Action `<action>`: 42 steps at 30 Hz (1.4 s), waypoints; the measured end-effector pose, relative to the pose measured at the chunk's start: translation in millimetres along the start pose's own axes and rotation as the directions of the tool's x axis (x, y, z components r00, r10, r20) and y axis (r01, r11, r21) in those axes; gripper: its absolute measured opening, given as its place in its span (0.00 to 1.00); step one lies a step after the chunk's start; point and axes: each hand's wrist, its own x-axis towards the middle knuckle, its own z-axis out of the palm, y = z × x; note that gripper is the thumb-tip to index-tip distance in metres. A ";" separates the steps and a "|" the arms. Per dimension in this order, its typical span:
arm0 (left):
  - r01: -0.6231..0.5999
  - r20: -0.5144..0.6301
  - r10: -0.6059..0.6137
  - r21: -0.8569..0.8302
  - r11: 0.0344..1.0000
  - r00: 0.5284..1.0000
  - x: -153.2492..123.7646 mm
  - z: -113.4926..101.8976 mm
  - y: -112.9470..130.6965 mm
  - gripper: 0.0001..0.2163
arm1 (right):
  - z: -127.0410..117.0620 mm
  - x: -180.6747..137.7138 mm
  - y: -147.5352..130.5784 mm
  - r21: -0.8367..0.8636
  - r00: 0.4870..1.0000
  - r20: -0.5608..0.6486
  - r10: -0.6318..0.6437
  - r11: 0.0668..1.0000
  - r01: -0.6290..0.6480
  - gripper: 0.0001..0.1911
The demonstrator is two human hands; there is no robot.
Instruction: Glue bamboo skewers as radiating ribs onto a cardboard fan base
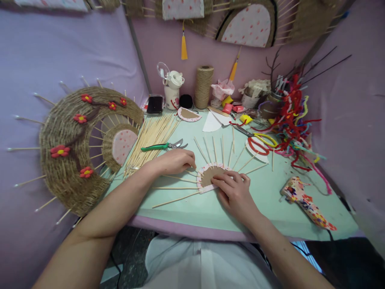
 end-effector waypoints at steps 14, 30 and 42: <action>0.175 -0.300 -0.207 -0.130 0.976 0.931 -23.3 -31.1 -31.4 0.16 | 2.7 -2.2 2.4 0.013 1.000 -0.024 -0.005 1.000 0.005 0.13; 0.395 -0.307 -0.457 -0.244 0.885 0.835 -26.8 -28.5 -50.4 0.19 | 4.8 -4.5 4.1 0.038 0.999 -0.035 0.004 0.999 -0.003 0.14; 0.443 -0.373 -0.518 -0.271 0.854 0.770 -26.6 -25.5 -61.8 0.16 | -4.6 -3.0 5.3 0.101 0.996 -0.058 0.066 0.993 -0.060 0.15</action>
